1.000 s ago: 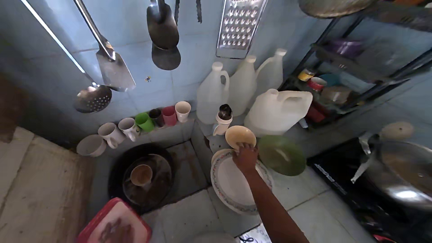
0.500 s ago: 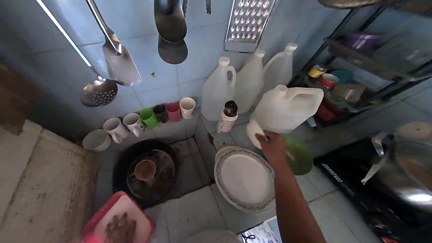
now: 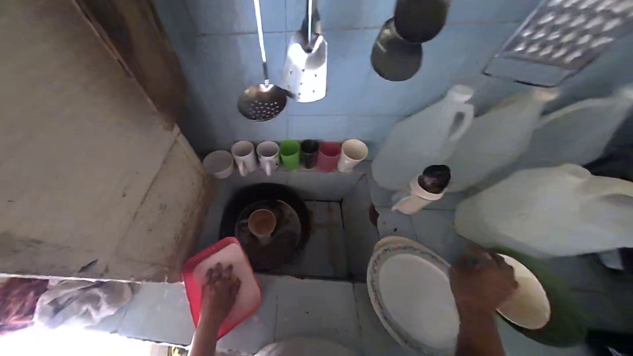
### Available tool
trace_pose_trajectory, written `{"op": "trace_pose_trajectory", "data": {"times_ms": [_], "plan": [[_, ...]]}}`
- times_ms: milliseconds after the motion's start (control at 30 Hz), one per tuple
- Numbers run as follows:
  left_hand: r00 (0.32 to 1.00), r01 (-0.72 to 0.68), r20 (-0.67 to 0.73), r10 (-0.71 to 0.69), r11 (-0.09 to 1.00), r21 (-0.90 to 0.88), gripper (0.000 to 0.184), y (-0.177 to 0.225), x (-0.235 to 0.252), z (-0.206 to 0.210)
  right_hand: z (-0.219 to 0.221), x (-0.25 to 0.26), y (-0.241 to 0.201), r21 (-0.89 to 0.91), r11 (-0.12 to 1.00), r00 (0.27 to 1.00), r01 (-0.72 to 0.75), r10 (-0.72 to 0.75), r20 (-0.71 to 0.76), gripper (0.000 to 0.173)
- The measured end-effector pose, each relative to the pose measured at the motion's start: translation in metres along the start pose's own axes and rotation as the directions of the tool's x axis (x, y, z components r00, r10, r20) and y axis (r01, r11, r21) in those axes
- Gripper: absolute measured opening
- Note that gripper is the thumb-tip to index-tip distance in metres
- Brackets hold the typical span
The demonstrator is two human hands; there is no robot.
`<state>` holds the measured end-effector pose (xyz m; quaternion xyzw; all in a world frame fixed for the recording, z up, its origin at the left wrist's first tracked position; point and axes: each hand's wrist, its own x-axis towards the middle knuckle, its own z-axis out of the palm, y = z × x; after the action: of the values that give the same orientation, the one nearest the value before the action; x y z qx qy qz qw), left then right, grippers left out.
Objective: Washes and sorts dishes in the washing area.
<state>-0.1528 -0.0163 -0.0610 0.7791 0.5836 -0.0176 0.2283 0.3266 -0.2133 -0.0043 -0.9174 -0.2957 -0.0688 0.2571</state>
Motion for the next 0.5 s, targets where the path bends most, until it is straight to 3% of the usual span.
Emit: {"op": "trace_pose_trajectory", "data": {"times_ms": [67, 133, 200, 267, 367, 500], "plan": [[1.0, 0.025, 0.016, -0.025, 0.999, -0.027, 0.05, 0.003, 0.002, -0.004, 0.021, 0.001, -0.043, 0.103, 0.978, 0.977, 0.18, -0.19, 0.096, 0.031], [0.998, 0.054, 0.046, -0.053, 0.998, -0.034, 0.051, 0.005, 0.004, -0.007, 0.05, -0.007, -0.093, 0.179, 0.952, 0.895, 0.247, -0.295, 0.333, 0.032], [0.997, 0.063, 0.055, -0.061, 0.998, -0.033, 0.052, 0.005, 0.005, -0.008, 0.082, -0.021, -0.143, 0.184, 0.925, 0.702, 0.332, -0.372, 0.607, 0.037], [0.997, 0.067, 0.045, -0.065, 0.997, -0.049, 0.051, 0.007, 0.005, -0.009, 0.116, -0.037, -0.186, 0.217, 0.866, 0.466, 0.45, -0.435, 0.771, 0.039], [0.993, 0.1, 0.072, -0.096, 0.993, -0.055, 0.052, 0.008, 0.006, -0.01, 0.168, -0.056, -0.231, 0.294, 0.785, 0.229, 0.546, -0.476, 0.849, 0.044], [0.986, 0.119, 0.119, -0.113, 0.992, -0.042, 0.052, 0.009, 0.01, -0.012, 0.223, -0.068, -0.275, 0.333, 0.715, 0.098, 0.615, -0.488, 0.867, 0.052]]}}
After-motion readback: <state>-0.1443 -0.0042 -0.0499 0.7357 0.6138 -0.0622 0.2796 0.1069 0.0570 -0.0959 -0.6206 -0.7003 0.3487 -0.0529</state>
